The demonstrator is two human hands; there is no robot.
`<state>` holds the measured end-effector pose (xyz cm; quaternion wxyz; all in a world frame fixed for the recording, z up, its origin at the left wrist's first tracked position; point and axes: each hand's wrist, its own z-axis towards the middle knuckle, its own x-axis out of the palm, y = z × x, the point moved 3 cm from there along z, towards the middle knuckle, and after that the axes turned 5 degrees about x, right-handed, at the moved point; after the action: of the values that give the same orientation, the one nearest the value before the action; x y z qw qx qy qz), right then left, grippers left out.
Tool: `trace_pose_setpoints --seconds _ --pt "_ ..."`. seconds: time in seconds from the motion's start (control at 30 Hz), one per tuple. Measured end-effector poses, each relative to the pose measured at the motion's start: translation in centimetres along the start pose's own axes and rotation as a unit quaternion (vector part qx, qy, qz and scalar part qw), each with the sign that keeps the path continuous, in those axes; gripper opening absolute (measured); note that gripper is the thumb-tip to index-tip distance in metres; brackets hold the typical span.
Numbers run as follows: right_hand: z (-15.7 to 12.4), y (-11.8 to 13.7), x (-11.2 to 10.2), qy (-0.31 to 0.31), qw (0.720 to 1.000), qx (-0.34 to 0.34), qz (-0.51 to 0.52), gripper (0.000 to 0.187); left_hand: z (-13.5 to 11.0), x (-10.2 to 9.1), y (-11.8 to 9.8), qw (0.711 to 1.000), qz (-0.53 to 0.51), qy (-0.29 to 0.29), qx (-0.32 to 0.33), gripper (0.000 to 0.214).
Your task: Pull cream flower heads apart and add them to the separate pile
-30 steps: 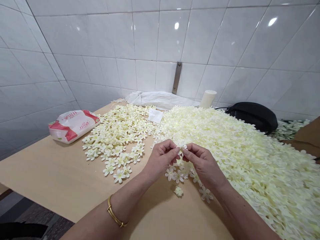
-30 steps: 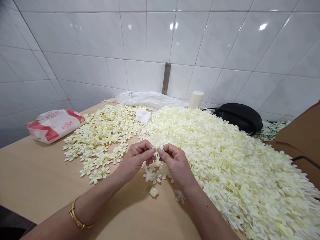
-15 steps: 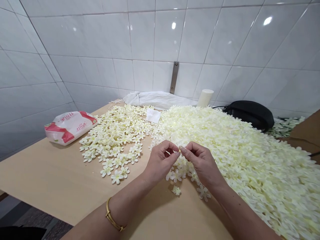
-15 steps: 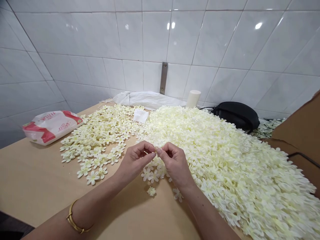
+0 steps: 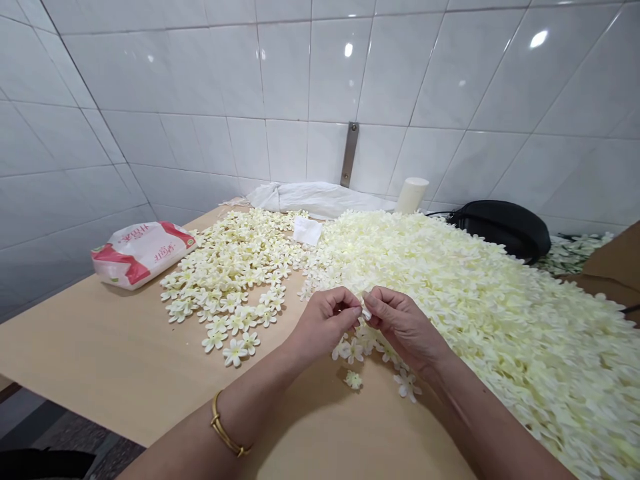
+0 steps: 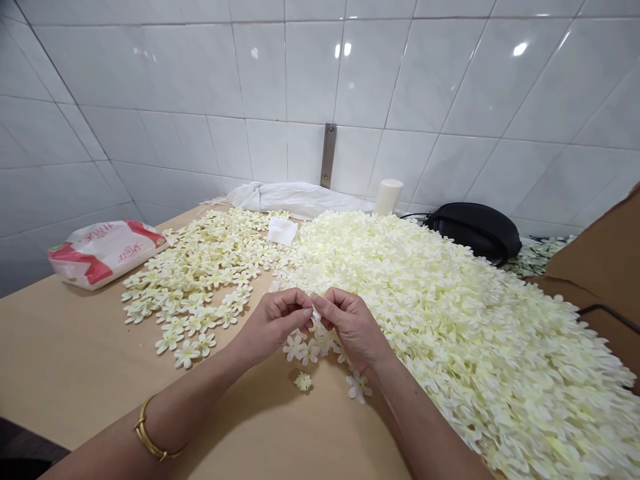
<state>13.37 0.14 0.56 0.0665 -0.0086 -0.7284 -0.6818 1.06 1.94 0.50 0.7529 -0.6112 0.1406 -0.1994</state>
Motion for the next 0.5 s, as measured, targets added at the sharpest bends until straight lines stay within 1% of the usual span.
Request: trace_pose_setpoints --seconds 0.13,0.33,0.43,0.5 --pt "0.13 -0.23 -0.2 0.002 1.0 0.003 0.014 0.043 -0.07 0.34 0.14 1.0 -0.023 -0.003 -0.016 0.01" --pt "0.09 -0.21 -0.22 -0.003 1.0 -0.011 -0.021 0.045 -0.07 0.23 -0.3 0.998 -0.054 0.004 -0.022 0.022" --pt "0.07 -0.22 -0.07 0.001 1.0 -0.005 -0.018 0.045 -0.04 0.21 -0.15 0.996 -0.081 0.006 -0.031 0.022" --pt "0.1 -0.23 -0.06 -0.001 1.0 0.002 -0.003 0.044 -0.01 0.21 0.14 0.993 -0.108 0.002 -0.049 0.02"
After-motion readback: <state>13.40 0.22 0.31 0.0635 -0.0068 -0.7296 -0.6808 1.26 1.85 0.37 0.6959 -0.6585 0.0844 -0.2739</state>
